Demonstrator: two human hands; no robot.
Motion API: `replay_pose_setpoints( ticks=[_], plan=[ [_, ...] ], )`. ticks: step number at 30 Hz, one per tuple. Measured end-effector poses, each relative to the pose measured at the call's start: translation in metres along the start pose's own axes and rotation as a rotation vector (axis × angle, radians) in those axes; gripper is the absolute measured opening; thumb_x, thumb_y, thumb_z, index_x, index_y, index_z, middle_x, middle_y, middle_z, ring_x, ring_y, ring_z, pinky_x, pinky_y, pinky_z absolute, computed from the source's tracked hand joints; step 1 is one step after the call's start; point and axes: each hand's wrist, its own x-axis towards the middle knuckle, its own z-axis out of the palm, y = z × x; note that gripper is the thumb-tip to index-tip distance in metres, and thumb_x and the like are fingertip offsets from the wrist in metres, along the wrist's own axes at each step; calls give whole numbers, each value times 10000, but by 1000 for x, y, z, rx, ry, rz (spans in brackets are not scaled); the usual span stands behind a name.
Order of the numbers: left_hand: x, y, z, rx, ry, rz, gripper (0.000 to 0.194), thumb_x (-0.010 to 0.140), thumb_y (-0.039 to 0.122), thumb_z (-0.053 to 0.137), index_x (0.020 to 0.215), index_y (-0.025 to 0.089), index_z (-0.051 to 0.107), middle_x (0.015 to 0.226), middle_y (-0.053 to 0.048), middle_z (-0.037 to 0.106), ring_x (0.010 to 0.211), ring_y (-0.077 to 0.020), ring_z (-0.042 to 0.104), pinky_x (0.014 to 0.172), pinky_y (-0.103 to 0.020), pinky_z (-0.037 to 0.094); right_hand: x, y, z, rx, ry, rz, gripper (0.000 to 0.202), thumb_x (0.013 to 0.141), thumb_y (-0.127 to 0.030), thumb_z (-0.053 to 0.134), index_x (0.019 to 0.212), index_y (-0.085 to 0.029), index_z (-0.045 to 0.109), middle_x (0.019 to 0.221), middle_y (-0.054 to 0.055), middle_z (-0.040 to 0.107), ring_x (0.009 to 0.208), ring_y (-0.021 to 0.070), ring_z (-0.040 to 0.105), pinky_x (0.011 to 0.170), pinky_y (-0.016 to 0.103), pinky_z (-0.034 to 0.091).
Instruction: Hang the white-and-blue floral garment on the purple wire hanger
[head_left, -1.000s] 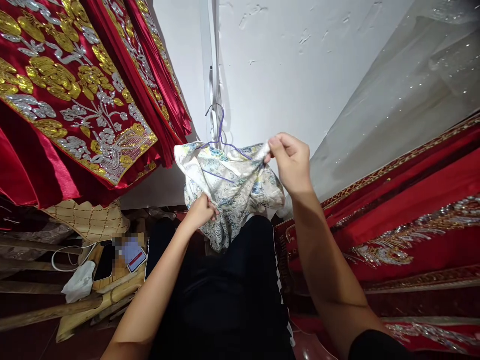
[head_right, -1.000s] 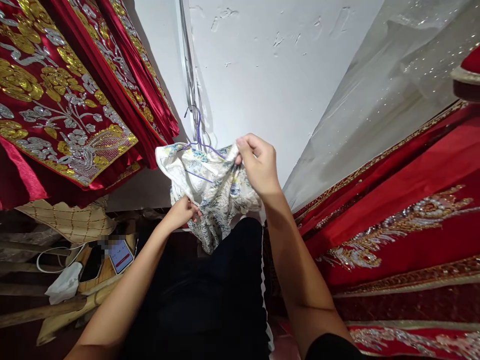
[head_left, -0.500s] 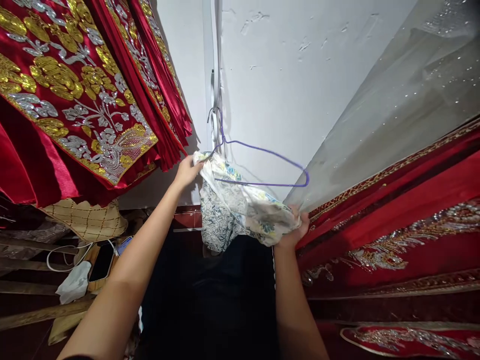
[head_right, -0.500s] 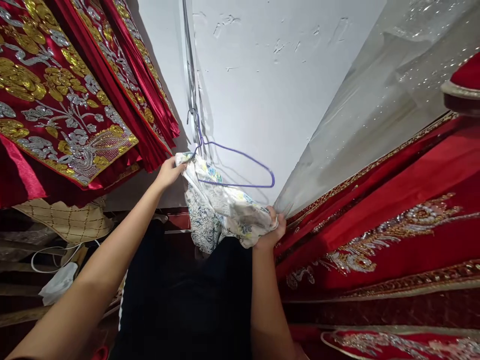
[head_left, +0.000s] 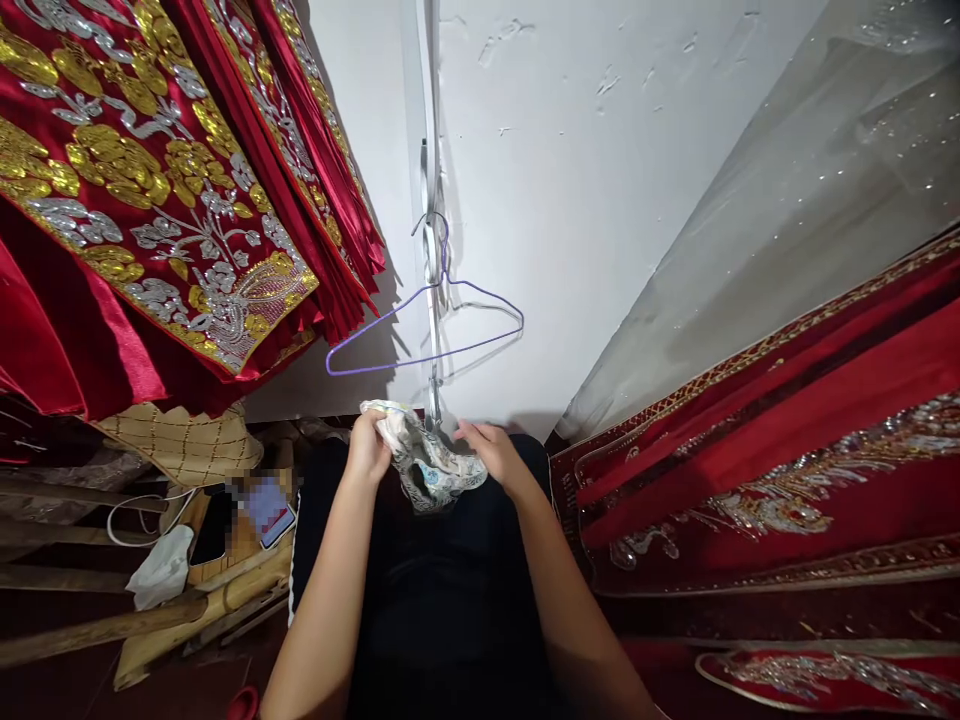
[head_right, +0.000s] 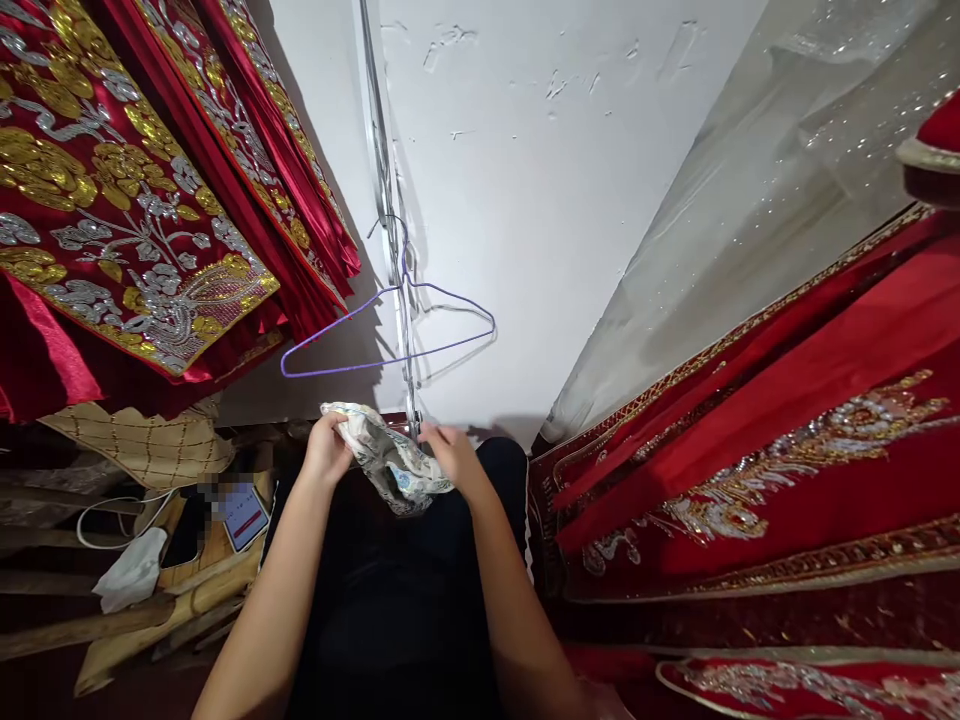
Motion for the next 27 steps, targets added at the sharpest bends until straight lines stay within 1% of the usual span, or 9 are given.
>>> replay_pose_setpoints(
  ticks=[3,8,10,14,17,19,21,24,27],
  plan=[
    [-37,17,26,-33,-224,52,150,677,211,587,811,166,636,767,-32,653,667,-144,599,646,-252,495,-6,-26,21,319,-252,55,628,852,-762,481,825,-186,729,859,82,696,849,226,630,782,332,491],
    [-103,69,33,442,-851,160,236,810,239,702,1042,218,736,950,-59,731,850,-206,676,788,-304,527,-18,-62,12,664,-411,169,511,835,-683,579,810,-179,667,682,49,650,675,209,627,652,324,511],
    [-110,85,28,542,-785,298,187,869,308,678,1031,248,749,1027,-69,735,919,-229,683,837,-330,530,-25,-70,3,684,-483,144,429,803,-600,662,895,-181,679,751,50,681,701,213,645,683,333,528],
    [-88,83,22,394,-365,572,217,939,359,585,1101,273,700,1172,-74,694,1139,-248,631,998,-353,485,-35,-92,-15,457,-679,-41,389,697,-329,810,1046,-218,676,876,13,698,755,181,643,704,293,510],
    [-61,60,13,485,-610,427,338,969,482,490,1021,221,697,1034,-77,703,1043,-250,637,939,-342,497,-33,-117,-33,81,-896,-148,192,739,-272,746,905,-184,705,796,13,681,704,169,621,648,277,486],
    [-47,45,2,663,-786,311,464,973,545,434,783,192,668,800,-53,670,804,-221,614,755,-305,493,-23,-130,-45,-136,-797,-264,89,770,-227,656,804,-171,716,741,18,675,660,161,607,599,265,468],
    [-36,37,-12,853,-809,286,482,948,556,473,658,194,605,669,-29,613,653,-192,540,626,-277,417,-6,-133,-51,-230,-476,-391,164,746,-168,590,813,-171,740,801,34,706,700,167,628,607,260,476],
    [-21,41,-38,1068,-619,298,385,872,525,592,644,215,625,633,-36,620,593,-202,538,596,-273,361,31,-115,-44,-112,-61,-441,511,688,-141,575,1174,-208,716,1117,68,722,895,208,674,732,294,526],
    [-5,55,-65,1295,-442,193,347,782,488,676,563,226,612,586,-66,622,537,-222,548,594,-284,359,65,-84,-27,-45,-26,-353,682,707,-167,571,1383,-252,600,1368,78,626,1107,238,644,885,334,520]
  ],
)
